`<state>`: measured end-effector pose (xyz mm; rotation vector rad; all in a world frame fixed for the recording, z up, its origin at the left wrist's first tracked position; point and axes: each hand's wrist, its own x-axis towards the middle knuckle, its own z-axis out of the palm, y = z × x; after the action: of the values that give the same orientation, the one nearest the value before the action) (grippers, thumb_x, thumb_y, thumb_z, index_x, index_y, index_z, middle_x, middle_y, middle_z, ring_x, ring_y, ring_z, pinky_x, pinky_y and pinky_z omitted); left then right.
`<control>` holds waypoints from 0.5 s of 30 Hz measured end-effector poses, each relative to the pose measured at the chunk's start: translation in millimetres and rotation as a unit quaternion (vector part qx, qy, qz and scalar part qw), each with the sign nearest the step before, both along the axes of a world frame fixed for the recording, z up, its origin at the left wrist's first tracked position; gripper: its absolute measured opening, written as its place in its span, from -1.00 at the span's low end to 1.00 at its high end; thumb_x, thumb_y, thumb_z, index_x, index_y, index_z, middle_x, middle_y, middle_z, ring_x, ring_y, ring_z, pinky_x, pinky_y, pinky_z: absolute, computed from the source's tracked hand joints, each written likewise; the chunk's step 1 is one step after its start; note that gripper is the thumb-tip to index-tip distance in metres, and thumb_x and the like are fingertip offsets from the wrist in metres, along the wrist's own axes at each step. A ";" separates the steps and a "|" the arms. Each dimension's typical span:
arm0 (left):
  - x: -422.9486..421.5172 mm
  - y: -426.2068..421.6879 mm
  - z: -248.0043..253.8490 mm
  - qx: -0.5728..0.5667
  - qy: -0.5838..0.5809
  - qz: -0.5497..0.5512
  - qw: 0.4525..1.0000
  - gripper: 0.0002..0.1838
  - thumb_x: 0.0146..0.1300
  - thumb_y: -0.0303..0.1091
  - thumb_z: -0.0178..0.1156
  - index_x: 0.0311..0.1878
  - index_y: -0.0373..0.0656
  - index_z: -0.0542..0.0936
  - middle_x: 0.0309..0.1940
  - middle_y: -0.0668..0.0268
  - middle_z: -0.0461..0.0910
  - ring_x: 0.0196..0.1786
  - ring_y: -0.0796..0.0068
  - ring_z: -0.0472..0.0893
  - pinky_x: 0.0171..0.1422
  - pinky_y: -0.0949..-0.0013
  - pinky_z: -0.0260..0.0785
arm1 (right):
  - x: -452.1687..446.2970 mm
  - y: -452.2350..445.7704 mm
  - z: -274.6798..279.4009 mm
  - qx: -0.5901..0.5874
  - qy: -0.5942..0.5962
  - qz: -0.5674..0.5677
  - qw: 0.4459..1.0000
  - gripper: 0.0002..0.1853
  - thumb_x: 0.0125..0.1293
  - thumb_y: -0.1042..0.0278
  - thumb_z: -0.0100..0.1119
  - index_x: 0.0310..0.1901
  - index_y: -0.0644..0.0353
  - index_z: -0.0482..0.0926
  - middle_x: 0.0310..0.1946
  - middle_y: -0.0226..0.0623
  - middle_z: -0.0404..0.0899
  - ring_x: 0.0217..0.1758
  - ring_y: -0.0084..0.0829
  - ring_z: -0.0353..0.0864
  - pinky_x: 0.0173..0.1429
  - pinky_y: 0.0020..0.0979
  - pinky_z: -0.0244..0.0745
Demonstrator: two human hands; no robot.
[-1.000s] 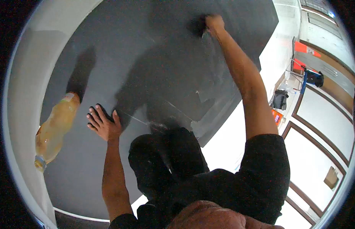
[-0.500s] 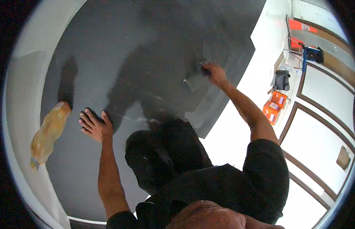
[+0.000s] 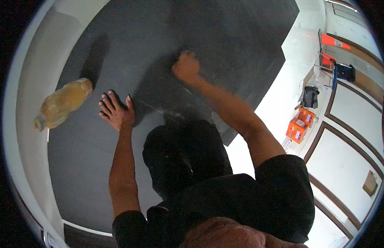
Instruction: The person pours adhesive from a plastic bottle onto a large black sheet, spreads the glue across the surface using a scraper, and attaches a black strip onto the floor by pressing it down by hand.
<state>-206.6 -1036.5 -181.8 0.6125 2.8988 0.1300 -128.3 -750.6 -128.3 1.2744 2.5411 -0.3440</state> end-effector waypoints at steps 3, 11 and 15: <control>2.3 -1.0 0.3 0.004 -0.012 0.004 1.000 -0.15 0.44 0.37 -0.15 0.63 0.14 0.00 0.65 0.18 -0.10 0.66 -0.04 -0.17 0.64 -0.29 -0.37 | -1.7 -76.9 -4.4 -0.230 0.023 0.136 0.963 -0.60 0.24 0.27 0.21 0.10 0.23 0.61 -0.04 0.02 0.66 0.08 0.01 0.64 0.14 -0.06 0.55; -3.1 0.0 8.7 -0.014 -0.059 0.008 0.998 -0.17 0.46 0.36 -0.20 0.63 0.12 -0.03 0.65 0.17 -0.14 0.67 -0.03 -0.20 0.64 -0.29 -0.41 | 59.8 30.6 13.1 -0.021 -0.102 0.050 0.993 -0.66 0.37 0.26 0.13 0.13 0.16 0.60 0.05 -0.11 0.62 0.11 -0.06 0.60 0.19 -0.02 0.49; -1.9 -5.7 8.4 0.041 -0.042 0.008 0.998 -0.16 0.41 0.32 -0.05 0.59 0.03 0.12 0.62 0.14 0.00 0.65 -0.08 -0.09 0.60 -0.32 -0.31 | 62.1 51.5 26.3 -0.041 -0.031 0.003 0.999 -0.64 0.40 0.19 0.14 0.09 0.24 0.61 0.02 0.00 0.65 0.13 0.03 0.63 0.17 -0.04 0.51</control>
<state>-208.5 -1042.3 -173.4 0.5837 2.8288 0.2713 -66.2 -699.1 -102.0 1.2264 2.4520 -0.3974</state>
